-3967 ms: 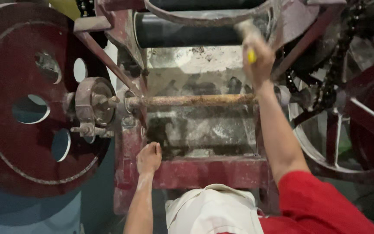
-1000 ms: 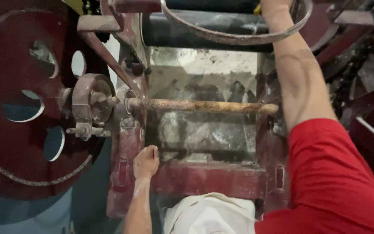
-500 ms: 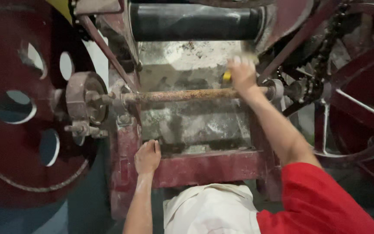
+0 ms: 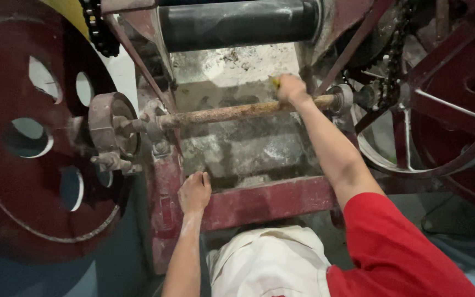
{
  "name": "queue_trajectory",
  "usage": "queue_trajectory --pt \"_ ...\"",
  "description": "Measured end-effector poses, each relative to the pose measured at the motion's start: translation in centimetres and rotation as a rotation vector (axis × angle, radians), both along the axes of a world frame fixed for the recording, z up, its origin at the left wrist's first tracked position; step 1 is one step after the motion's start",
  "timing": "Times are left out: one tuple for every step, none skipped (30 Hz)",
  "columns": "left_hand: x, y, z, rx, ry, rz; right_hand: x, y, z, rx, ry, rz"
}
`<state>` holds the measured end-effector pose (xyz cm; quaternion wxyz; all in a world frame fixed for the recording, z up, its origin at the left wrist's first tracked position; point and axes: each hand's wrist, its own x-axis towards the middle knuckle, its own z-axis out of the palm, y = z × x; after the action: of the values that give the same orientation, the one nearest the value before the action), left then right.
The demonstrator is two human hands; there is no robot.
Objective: The person cleans a red industrial machine using a yellow-handled brush. They scrub the metal surfaces, rollers, and crevices to remove white residue and debris.
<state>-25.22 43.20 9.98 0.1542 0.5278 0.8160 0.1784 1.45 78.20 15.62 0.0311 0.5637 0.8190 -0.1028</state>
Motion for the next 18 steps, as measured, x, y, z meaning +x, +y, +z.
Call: queue_trajectory --pt "0.0 0.0 0.1 -0.013 0.005 -0.005 -0.1 -0.1 -0.3 -0.125 0.053 -0.016" --pt "-0.1 0.1 0.1 -0.019 0.011 -0.014 -0.1 0.2 -0.2 0.111 0.117 0.063" --pt "-0.1 0.3 0.2 0.004 0.003 -0.014 0.1 1.2 0.9 0.346 0.178 0.15" --pt "-0.1 0.3 0.3 0.018 -0.008 -0.006 0.2 2.3 2.3 0.572 0.238 0.244" --pt "-0.2 0.4 0.4 0.028 -0.019 0.001 0.4 3.6 3.9 0.645 0.277 0.296" --pt "-0.2 0.5 0.5 0.02 -0.006 0.002 0.7 5.6 5.8 0.717 0.315 0.351" --pt "-0.3 0.6 0.5 0.008 0.006 0.005 0.7 7.5 7.5 0.726 0.239 0.326" --pt "-0.3 0.7 0.6 -0.004 0.018 0.004 0.9 9.8 9.0 0.735 0.163 0.299" --pt "-0.3 0.8 0.6 -0.016 0.019 0.004 0.9 11.7 9.9 0.703 0.105 0.263" --pt "-0.3 0.9 0.6 -0.022 0.021 0.007 1.0 13.1 10.3 0.676 0.048 0.229" --pt "-0.3 0.9 0.5 -0.033 0.02 0.009 0.9 13.8 9.9 0.738 0.125 0.24" --pt "-0.3 1.0 0.5 -0.046 0.025 0.014 0.8 13.7 8.7 0.795 0.203 0.245" --pt "-0.3 1.0 0.4 -0.06 0.032 0.013 0.8 12.9 7.2 0.852 0.281 0.243" --pt "-0.3 1.1 0.3 -0.073 0.038 0.012 0.4 11.1 4.9 0.956 0.224 0.256" --pt "-0.3 1.1 0.2 -0.073 0.041 0.008 0.3 8.6 2.5 0.858 0.282 0.174" --pt "-0.3 1.2 0.0 -0.067 0.047 0.007 -0.2 5.8 -0.1 0.763 0.34 0.095" --pt "-0.4 1.2 -0.1 -0.065 0.057 0.004 -0.3 3.2 -2.2 0.663 0.399 0.013" --pt "-0.5 1.2 -0.2 -0.061 0.055 -0.014 -0.1 1.0 -3.8 0.371 0.502 0.232"
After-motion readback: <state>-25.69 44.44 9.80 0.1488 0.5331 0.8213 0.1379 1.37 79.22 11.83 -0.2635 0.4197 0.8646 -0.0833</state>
